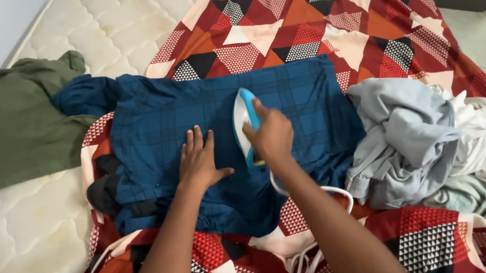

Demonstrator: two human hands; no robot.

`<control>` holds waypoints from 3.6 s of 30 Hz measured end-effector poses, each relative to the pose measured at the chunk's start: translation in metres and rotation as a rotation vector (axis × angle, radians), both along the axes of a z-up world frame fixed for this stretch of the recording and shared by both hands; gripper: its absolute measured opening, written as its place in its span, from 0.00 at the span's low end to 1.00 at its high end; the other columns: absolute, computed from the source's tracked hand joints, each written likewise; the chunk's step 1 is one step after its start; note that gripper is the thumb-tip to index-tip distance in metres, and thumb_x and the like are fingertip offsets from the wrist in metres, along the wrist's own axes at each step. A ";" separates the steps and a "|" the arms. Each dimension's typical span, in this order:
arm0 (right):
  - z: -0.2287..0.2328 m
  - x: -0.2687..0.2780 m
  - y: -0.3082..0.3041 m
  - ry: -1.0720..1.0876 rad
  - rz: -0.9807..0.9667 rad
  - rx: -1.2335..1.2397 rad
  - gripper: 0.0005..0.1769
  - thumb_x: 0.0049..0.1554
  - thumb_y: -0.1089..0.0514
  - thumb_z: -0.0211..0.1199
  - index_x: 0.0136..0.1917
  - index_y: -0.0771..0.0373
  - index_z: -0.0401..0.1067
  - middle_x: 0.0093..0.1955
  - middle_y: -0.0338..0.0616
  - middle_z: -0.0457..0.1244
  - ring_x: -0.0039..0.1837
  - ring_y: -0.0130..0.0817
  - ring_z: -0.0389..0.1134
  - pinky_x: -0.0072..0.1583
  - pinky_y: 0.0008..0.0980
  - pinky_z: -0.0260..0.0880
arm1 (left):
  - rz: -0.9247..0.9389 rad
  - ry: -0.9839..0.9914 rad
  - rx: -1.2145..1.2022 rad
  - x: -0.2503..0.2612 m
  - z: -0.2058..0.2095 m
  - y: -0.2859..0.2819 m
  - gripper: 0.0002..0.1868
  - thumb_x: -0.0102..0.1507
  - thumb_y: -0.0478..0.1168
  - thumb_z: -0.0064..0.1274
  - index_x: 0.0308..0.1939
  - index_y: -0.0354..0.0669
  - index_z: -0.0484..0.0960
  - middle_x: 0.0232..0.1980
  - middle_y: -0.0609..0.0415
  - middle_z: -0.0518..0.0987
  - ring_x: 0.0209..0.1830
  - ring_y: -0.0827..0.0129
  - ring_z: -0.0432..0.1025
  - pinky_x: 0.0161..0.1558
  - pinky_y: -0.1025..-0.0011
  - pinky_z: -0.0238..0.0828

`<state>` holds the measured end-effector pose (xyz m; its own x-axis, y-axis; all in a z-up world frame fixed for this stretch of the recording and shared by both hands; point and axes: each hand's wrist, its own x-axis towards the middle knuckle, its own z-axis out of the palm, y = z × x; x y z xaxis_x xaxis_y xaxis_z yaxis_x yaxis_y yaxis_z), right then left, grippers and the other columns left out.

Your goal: The person irons a blue plaid shirt laid flat on a bed, smoothing the fabric with hands and using a handheld electric iron. The person adjusts the shirt's position and sleeves, then irons the body and sleeve areas before folding the sleeve.

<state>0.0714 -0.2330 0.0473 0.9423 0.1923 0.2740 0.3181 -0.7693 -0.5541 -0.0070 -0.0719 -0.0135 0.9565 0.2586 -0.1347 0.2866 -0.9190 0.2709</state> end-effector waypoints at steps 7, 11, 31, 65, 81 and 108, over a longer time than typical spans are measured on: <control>0.009 0.019 0.020 -0.016 0.023 -0.031 0.38 0.45 0.53 0.70 0.70 0.50 0.71 0.50 0.56 0.70 0.53 0.54 0.72 0.56 0.50 0.71 | 0.045 -0.028 -0.066 -0.014 0.008 0.001 0.67 0.44 0.65 0.74 0.78 0.48 0.52 0.83 0.41 0.42 0.84 0.51 0.37 0.78 0.53 0.39; -0.006 -0.028 0.003 -0.020 -0.007 -0.042 0.38 0.43 0.53 0.72 0.69 0.50 0.72 0.47 0.54 0.69 0.50 0.54 0.72 0.54 0.49 0.71 | 0.081 -0.018 -0.028 -0.011 0.010 0.000 0.67 0.43 0.66 0.74 0.78 0.49 0.54 0.83 0.42 0.44 0.84 0.52 0.38 0.78 0.53 0.40; -0.018 -0.066 0.005 -0.045 0.083 -0.069 0.38 0.45 0.54 0.70 0.70 0.50 0.70 0.44 0.53 0.67 0.45 0.55 0.71 0.47 0.51 0.72 | -0.070 -0.048 -0.038 -0.005 -0.005 0.025 0.72 0.34 0.47 0.82 0.77 0.45 0.56 0.82 0.40 0.49 0.82 0.50 0.44 0.76 0.59 0.49; -0.010 -0.028 -0.033 -0.062 0.034 -0.167 0.38 0.44 0.54 0.71 0.70 0.48 0.72 0.42 0.53 0.67 0.44 0.53 0.71 0.49 0.50 0.72 | -0.009 0.052 -0.030 -0.004 0.012 0.025 0.74 0.35 0.49 0.83 0.77 0.41 0.52 0.83 0.47 0.48 0.83 0.58 0.43 0.77 0.64 0.46; -0.016 -0.005 -0.058 -0.103 0.033 -0.150 0.39 0.44 0.53 0.72 0.70 0.49 0.72 0.44 0.53 0.69 0.47 0.52 0.72 0.50 0.49 0.72 | -0.008 0.064 -0.051 -0.010 0.018 0.023 0.73 0.36 0.50 0.82 0.78 0.43 0.51 0.83 0.49 0.46 0.82 0.60 0.42 0.77 0.65 0.44; 0.000 0.075 -0.070 -0.188 -0.037 -0.166 0.36 0.45 0.51 0.72 0.69 0.46 0.74 0.45 0.54 0.70 0.48 0.54 0.72 0.52 0.50 0.72 | 0.049 -0.106 -0.075 0.004 -0.002 0.024 0.63 0.42 0.54 0.78 0.74 0.40 0.60 0.80 0.42 0.54 0.81 0.54 0.47 0.76 0.57 0.46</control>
